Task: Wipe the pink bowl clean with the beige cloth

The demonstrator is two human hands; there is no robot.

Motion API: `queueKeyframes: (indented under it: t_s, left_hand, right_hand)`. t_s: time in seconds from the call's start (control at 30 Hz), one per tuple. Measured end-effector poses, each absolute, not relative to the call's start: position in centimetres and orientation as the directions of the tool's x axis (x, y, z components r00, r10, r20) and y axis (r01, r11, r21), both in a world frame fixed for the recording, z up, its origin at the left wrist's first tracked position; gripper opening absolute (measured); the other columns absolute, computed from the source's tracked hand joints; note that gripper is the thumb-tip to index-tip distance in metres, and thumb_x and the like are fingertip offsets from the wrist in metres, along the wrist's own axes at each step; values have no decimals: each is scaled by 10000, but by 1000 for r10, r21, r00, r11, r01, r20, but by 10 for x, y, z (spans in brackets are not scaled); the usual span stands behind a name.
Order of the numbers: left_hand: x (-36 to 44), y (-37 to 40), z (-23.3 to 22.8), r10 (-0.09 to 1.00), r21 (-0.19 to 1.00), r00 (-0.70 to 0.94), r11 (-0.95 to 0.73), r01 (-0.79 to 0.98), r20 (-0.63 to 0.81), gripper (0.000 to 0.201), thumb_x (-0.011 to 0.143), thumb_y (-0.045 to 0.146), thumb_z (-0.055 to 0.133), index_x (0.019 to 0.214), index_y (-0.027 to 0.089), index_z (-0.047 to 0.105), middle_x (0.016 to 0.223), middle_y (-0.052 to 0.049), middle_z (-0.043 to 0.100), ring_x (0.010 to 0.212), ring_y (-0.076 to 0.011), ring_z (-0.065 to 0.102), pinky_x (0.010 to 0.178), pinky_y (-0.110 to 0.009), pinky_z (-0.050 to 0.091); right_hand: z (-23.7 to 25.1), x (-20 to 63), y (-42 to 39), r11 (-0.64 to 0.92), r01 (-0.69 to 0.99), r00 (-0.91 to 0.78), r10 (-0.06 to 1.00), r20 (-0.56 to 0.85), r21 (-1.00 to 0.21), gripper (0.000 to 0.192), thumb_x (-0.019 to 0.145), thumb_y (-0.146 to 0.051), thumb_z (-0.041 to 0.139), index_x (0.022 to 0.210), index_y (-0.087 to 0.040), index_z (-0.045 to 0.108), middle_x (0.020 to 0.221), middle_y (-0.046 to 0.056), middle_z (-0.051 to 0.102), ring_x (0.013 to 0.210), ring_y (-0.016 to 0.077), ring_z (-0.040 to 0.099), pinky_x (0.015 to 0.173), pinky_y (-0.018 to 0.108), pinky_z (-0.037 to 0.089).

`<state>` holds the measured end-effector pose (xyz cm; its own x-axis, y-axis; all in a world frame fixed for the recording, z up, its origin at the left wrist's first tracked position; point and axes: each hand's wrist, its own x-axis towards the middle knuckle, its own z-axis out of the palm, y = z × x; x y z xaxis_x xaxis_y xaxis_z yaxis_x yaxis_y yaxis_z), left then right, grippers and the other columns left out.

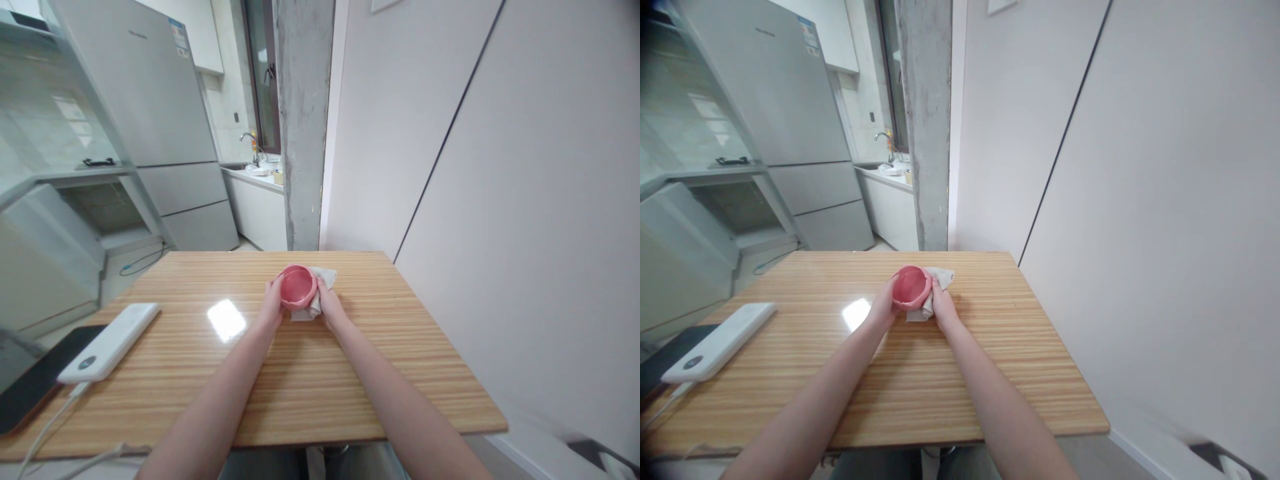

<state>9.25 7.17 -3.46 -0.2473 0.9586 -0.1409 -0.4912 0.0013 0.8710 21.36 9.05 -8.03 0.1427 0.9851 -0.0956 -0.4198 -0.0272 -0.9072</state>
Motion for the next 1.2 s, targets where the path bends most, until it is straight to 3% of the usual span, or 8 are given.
queueKeyframes:
  t_s: [0.17,0.4,0.63,0.8,1.03,1.2]
  left_hand:
    - [94,72,-34,957,867,-274,-58,-495,-93,242,779,324,639,972,180,623,1019,-47,664,884,-148,610,762,-254,467]
    - [90,69,-34,934,929,-298,79,-362,-195,254,722,302,687,865,170,524,760,5,598,671,-125,563,622,-244,421]
    - [89,72,-33,934,929,-339,-23,-369,-112,334,749,301,672,1040,189,553,903,-31,640,815,-155,608,759,-280,462]
    - [91,74,-39,960,929,-281,-98,-357,-6,212,777,290,620,948,166,632,980,-44,664,911,-160,604,823,-267,456]
    - [94,69,-30,950,869,-284,-27,-494,-131,199,844,299,568,1005,184,590,985,-35,643,805,-127,598,678,-236,461]
    - [96,66,-28,945,886,-262,58,-461,-197,160,798,229,631,919,170,545,877,-15,614,739,-121,582,643,-235,452]
  right_hand:
    - [-81,211,89,-70,-412,111,986,-127,-908,345,853,-473,582,1000,-183,701,1147,76,717,1139,201,634,976,314,477]
    - [-80,219,89,-56,-389,202,969,-144,-920,350,819,-483,621,946,-170,710,1114,92,727,1107,215,646,971,322,476]
    - [-78,213,88,-80,-445,123,981,-150,-892,297,856,-449,578,915,-184,699,1123,88,723,1111,205,645,981,327,482]
    - [-78,213,89,-81,-459,102,984,-143,-885,286,853,-445,583,916,-191,697,1115,80,727,1117,199,641,981,330,481]
    - [-79,208,86,-72,-451,68,991,-115,-889,349,814,-489,620,974,-189,701,1099,76,733,1090,208,652,937,329,501]
    - [-79,215,87,-38,-413,203,970,-133,-910,379,775,-516,641,937,-180,710,1065,85,742,1077,218,655,926,315,501]
